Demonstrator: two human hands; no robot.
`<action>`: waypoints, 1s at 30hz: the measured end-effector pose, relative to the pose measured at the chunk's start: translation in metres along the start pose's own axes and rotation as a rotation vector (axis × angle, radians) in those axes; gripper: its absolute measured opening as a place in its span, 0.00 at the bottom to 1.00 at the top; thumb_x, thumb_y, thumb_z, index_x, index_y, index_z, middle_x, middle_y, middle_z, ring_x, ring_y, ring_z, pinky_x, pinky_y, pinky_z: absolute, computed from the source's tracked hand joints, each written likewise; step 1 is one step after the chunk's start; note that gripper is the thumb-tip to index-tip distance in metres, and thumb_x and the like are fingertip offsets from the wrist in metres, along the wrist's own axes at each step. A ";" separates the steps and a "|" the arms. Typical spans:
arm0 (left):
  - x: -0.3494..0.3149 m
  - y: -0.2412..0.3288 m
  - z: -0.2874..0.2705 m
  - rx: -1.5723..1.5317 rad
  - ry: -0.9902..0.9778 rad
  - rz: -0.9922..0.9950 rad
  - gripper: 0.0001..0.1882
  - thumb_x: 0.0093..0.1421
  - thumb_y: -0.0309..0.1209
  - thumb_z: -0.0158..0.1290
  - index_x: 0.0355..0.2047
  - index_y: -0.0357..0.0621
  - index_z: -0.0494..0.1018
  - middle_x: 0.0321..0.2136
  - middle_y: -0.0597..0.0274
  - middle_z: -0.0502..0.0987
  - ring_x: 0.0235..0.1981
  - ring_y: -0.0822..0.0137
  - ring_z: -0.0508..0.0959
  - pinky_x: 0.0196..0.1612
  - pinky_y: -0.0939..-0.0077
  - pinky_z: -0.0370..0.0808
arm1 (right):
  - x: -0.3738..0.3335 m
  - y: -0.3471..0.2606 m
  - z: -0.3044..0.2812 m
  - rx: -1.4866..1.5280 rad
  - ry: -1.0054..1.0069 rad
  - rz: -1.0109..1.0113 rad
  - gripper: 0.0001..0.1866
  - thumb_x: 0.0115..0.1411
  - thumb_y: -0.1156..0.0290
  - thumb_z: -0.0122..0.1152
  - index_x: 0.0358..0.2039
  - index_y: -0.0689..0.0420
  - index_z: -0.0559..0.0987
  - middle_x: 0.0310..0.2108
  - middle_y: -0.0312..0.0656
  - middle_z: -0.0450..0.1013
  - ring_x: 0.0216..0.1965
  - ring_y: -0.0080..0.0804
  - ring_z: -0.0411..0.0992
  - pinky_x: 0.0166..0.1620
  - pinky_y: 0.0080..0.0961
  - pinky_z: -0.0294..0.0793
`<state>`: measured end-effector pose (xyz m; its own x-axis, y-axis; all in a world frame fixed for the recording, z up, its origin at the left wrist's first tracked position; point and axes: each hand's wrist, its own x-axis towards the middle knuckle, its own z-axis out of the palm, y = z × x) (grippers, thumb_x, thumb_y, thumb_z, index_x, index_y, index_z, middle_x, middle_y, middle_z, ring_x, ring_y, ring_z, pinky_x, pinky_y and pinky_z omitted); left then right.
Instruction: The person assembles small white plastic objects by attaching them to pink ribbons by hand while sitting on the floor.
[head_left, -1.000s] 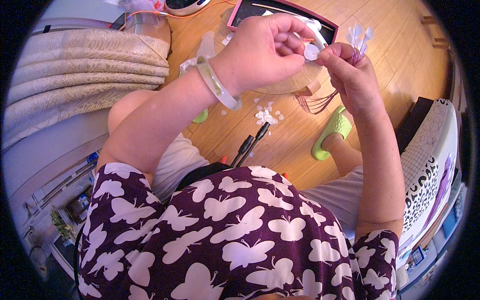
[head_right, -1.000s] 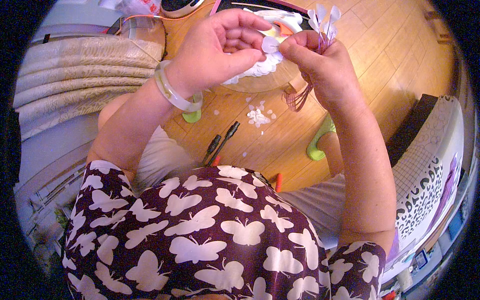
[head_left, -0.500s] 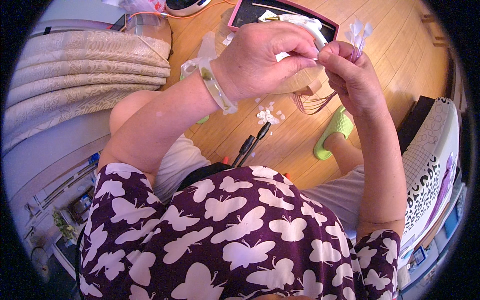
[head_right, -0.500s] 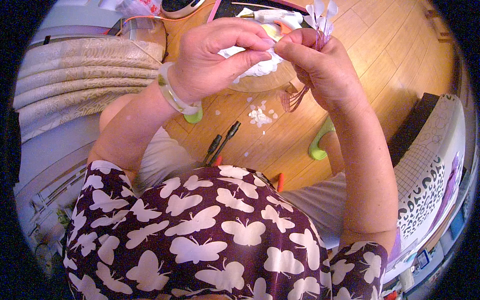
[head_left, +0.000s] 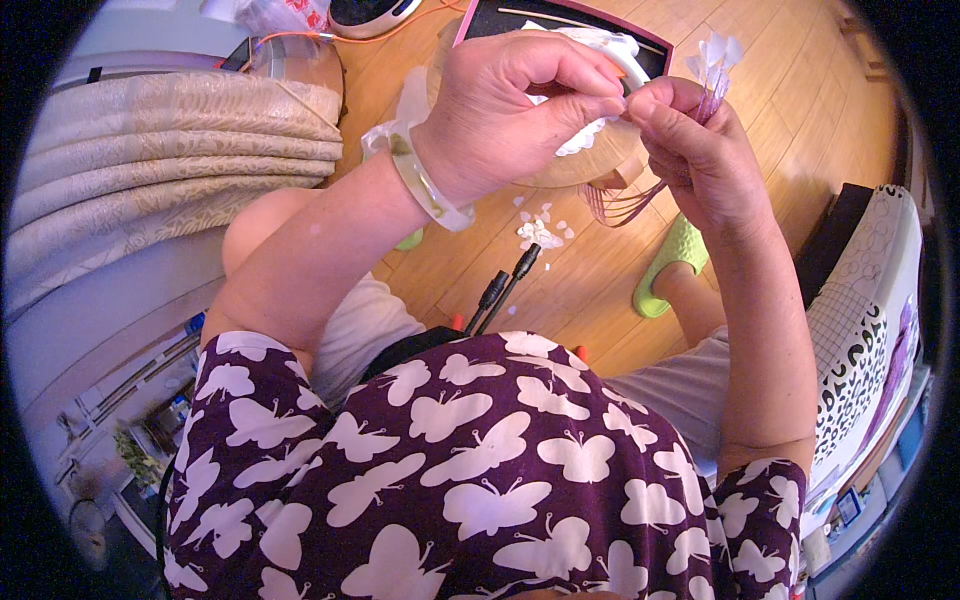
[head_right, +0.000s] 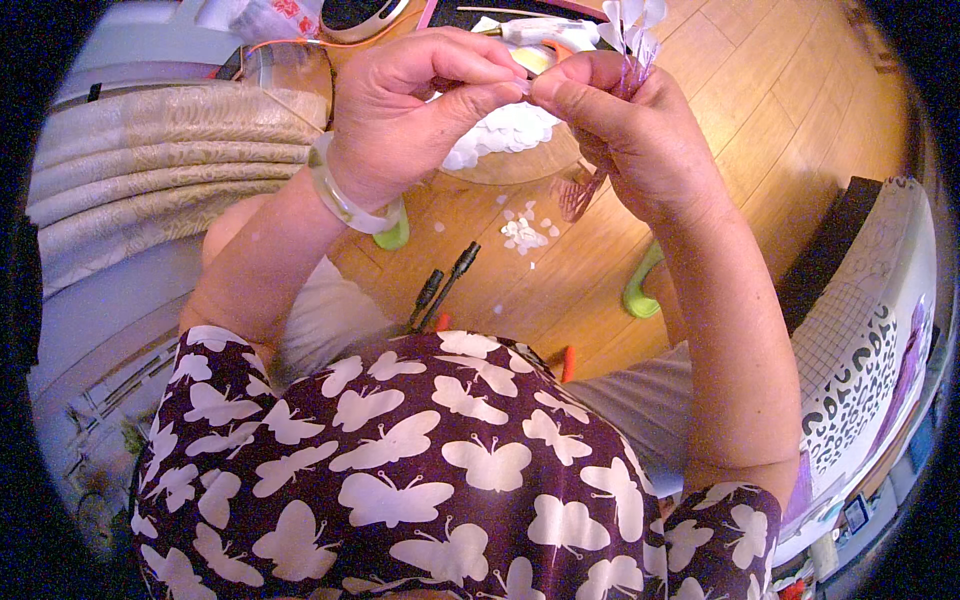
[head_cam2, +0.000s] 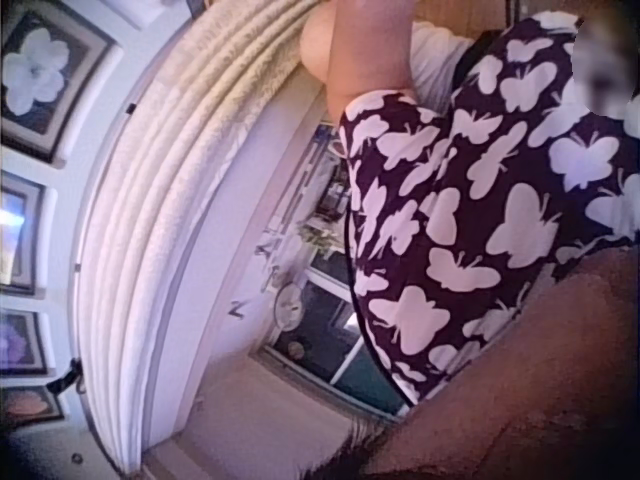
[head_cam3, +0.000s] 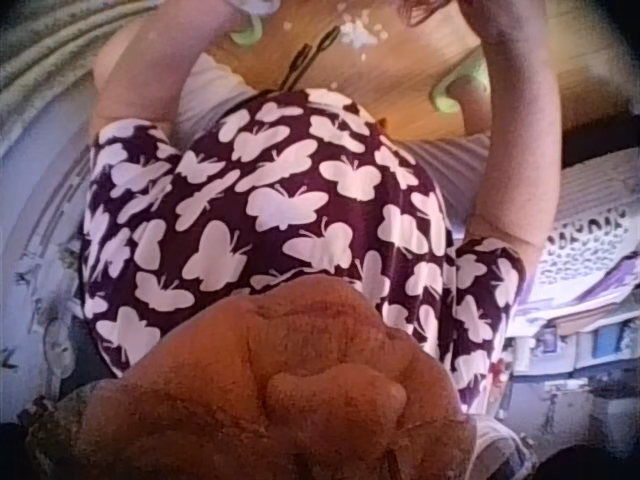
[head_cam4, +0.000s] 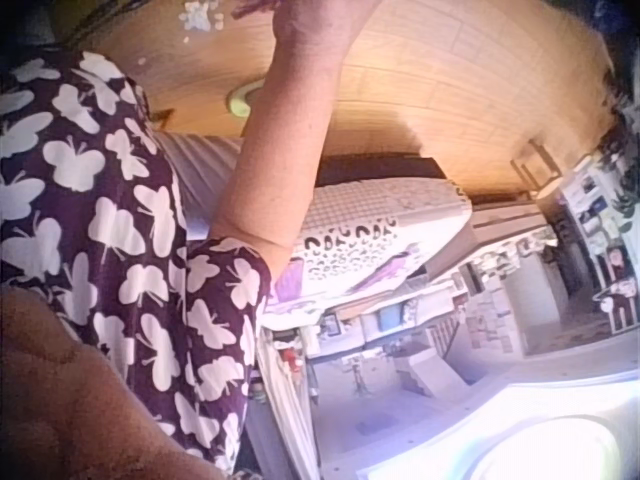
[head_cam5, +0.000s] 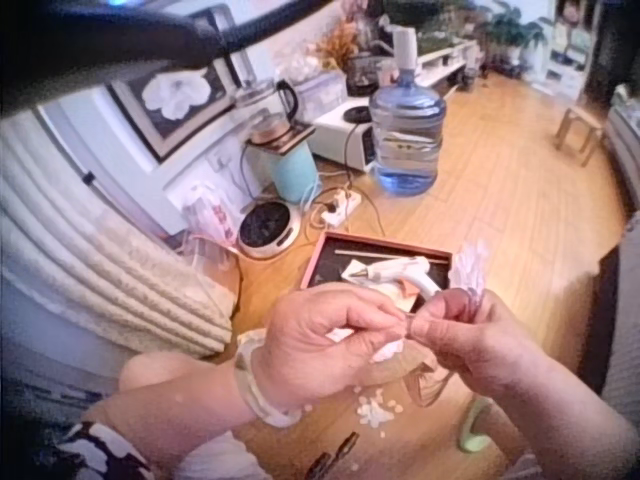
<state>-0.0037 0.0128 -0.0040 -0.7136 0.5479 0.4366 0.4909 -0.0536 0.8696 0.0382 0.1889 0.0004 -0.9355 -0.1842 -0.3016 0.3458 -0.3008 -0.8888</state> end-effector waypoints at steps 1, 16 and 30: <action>0.000 0.000 0.000 -0.042 0.024 -0.035 0.03 0.48 0.18 0.53 0.25 0.37 0.73 0.29 0.59 0.73 0.31 0.73 0.73 0.36 0.83 0.71 | 0.000 0.000 -0.001 0.001 0.001 -0.001 0.06 0.48 0.69 0.59 0.22 0.57 0.74 0.10 0.25 0.59 0.10 0.12 0.48 0.14 0.13 0.42; 0.000 -0.002 0.000 -0.210 0.068 -0.113 0.02 0.50 0.17 0.51 0.25 0.35 0.70 0.29 0.55 0.74 0.31 0.69 0.74 0.37 0.81 0.72 | 0.001 0.004 0.007 -0.054 0.075 -0.087 0.04 0.51 0.71 0.55 0.24 0.57 0.73 0.11 0.23 0.58 0.10 0.09 0.47 0.14 0.10 0.42; 0.003 0.000 -0.001 -0.298 0.115 -0.161 0.02 0.50 0.18 0.50 0.26 0.35 0.69 0.29 0.53 0.73 0.32 0.68 0.75 0.38 0.79 0.74 | 0.003 0.005 0.015 0.016 0.095 -0.101 0.06 0.48 0.69 0.60 0.22 0.56 0.74 0.10 0.23 0.60 0.11 0.09 0.49 0.14 0.11 0.43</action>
<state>-0.0067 0.0135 -0.0026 -0.8301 0.4721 0.2966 0.2120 -0.2246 0.9511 0.0384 0.1733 0.0004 -0.9680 -0.0633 -0.2429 0.2500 -0.3280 -0.9110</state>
